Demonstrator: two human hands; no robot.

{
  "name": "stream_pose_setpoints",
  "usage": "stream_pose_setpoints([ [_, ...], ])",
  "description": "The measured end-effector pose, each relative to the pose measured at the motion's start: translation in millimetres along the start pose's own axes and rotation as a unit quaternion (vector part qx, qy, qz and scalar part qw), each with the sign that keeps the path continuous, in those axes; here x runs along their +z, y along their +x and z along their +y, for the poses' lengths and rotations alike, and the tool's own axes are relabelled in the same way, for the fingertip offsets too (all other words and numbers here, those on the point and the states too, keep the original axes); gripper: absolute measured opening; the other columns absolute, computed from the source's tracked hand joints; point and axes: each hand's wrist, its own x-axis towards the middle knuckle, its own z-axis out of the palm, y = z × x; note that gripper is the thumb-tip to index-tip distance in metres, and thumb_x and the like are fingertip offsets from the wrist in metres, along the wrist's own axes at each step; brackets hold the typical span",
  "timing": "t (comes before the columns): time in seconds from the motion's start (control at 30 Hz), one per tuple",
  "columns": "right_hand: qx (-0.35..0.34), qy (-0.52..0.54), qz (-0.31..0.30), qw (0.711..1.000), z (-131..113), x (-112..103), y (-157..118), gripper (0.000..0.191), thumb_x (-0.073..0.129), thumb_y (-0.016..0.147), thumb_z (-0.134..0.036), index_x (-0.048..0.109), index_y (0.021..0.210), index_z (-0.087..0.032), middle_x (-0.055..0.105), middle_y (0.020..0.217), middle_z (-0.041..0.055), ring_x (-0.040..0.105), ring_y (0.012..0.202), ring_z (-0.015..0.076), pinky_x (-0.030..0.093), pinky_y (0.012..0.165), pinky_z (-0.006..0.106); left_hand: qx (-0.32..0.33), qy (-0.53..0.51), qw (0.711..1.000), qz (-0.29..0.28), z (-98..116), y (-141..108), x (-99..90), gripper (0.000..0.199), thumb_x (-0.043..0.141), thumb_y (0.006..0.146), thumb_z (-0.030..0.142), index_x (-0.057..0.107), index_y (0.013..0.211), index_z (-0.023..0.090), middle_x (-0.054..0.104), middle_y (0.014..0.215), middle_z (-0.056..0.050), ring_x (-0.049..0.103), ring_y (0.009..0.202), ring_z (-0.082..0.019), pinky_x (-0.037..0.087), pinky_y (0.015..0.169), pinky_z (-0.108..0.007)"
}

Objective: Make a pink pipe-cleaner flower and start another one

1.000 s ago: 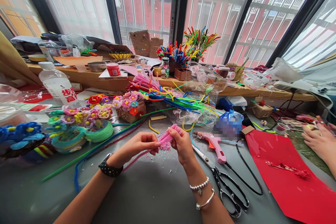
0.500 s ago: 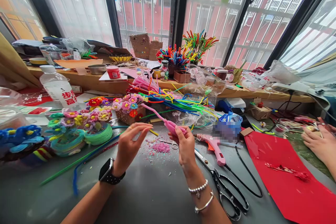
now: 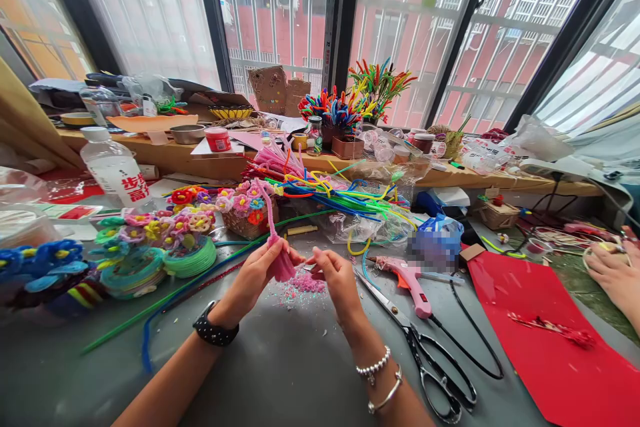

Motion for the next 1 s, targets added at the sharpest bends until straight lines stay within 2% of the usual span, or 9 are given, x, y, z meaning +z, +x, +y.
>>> stream_pose_setpoints([
  [0.1, -0.016, 0.0, 0.011, 1.0, -6, -5, 2, 0.028, 0.062, 0.063, -0.043, 0.064, 0.073, -0.016, 0.052, 0.057, -0.0031, 0.041, 0.047, 0.0056, 0.035, 0.047, 0.019, -0.071, 0.024, 0.99, -0.122, -2, -2, 2.0, 0.033, 0.047, 0.073, 0.047, 0.044, 0.067, 0.016, 0.048, 0.052, 0.003, 0.049, 0.047, -0.009, 0.036, 0.047, -0.02],
  [0.2, -0.011, -0.015, -0.054, 0.998, -7, -5, 1, 0.031, 0.06, 0.065, -0.042, 0.065, 0.081, -0.015, 0.045, 0.047, -0.0054, 0.034, 0.04, 0.0046, 0.026, 0.04, 0.019, -0.147, 0.043, 0.957, -0.245, -2, -6, 5.7, 0.034, 0.046, 0.074, 0.047, 0.04, 0.061, 0.016, 0.035, 0.047, 0.007, 0.037, 0.039, -0.004, 0.029, 0.041, -0.019],
  [0.27, -0.017, -0.034, -0.084, 0.996, -6, -4, 0, 0.031, 0.057, 0.069, -0.042, 0.065, 0.075, -0.013, 0.044, 0.042, -0.0051, 0.034, 0.038, 0.0054, 0.025, 0.04, 0.02, -0.165, 0.043, 0.944, -0.284, -2, -8, 7.1, 0.032, 0.044, 0.075, 0.047, 0.041, 0.065, 0.016, 0.03, 0.048, 0.009, 0.031, 0.038, -0.003, 0.03, 0.042, -0.019],
  [0.33, -0.031, -0.042, -0.071, 0.996, -5, -3, -1, 0.03, 0.056, 0.07, -0.042, 0.064, 0.068, -0.013, 0.046, 0.042, -0.0041, 0.037, 0.038, 0.0062, 0.027, 0.04, 0.02, -0.152, 0.068, 0.942, -0.292, -1, -8, 7.5, 0.032, 0.044, 0.075, 0.046, 0.043, 0.068, 0.016, 0.033, 0.05, 0.008, 0.033, 0.041, -0.004, 0.03, 0.044, -0.019],
  [0.43, -0.045, -0.026, -0.002, 0.999, -3, -4, 1, 0.03, 0.058, 0.068, -0.042, 0.063, 0.063, -0.013, 0.047, 0.044, -0.0037, 0.038, 0.039, 0.0065, 0.029, 0.041, 0.021, -0.118, 0.113, 0.949, -0.269, -1, -7, 6.9, 0.032, 0.046, 0.074, 0.046, 0.043, 0.067, 0.015, 0.04, 0.055, 0.006, 0.041, 0.046, -0.005, 0.031, 0.046, -0.02],
  [0.6, -0.053, 0.007, 0.077, 0.996, -4, -11, 5, 0.027, 0.063, 0.064, -0.04, 0.062, 0.061, -0.014, 0.048, 0.047, -0.0036, 0.038, 0.042, 0.0064, 0.03, 0.041, 0.02, -0.113, 0.123, 0.952, -0.258, -5, -4, 3.5, 0.034, 0.044, 0.074, 0.049, 0.046, 0.071, 0.015, 0.038, 0.057, 0.006, 0.038, 0.045, -0.005, 0.032, 0.045, -0.02],
  [0.8, -0.042, 0.064, 0.115, 0.99, -8, -17, 8, 0.023, 0.065, 0.061, -0.037, 0.062, 0.06, -0.014, 0.047, 0.046, -0.0044, 0.037, 0.041, 0.0049, 0.03, 0.04, 0.019, -0.1, 0.143, 0.955, -0.238, -11, 0, -2.0, 0.036, 0.042, 0.075, 0.049, 0.046, 0.067, 0.014, 0.032, 0.05, 0.007, 0.031, 0.042, -0.004, 0.028, 0.041, -0.019],
  [0.9, -0.042, 0.066, 0.116, 0.99, -9, -16, 7, 0.023, 0.065, 0.062, -0.036, 0.063, 0.062, -0.014, 0.049, 0.046, -0.0041, 0.038, 0.041, 0.0049, 0.03, 0.04, 0.018, -0.105, 0.156, 0.958, -0.217, -9, 0, -0.5, 0.036, 0.043, 0.074, 0.049, 0.046, 0.065, 0.014, 0.046, 0.054, 0.004, 0.04, 0.045, -0.005, 0.029, 0.042, -0.019],
  [1.0, -0.047, 0.061, 0.113, 0.991, -10, -15, 7, 0.022, 0.065, 0.062, -0.036, 0.063, 0.062, -0.014, 0.049, 0.046, -0.0041, 0.038, 0.041, 0.0048, 0.031, 0.04, 0.018, -0.114, 0.137, 0.958, -0.225, -7, -1, 1.4, 0.036, 0.044, 0.074, 0.047, 0.051, 0.073, 0.013, 0.057, 0.07, -0.003, 0.05, 0.054, -0.008, 0.032, 0.046, -0.019],
])
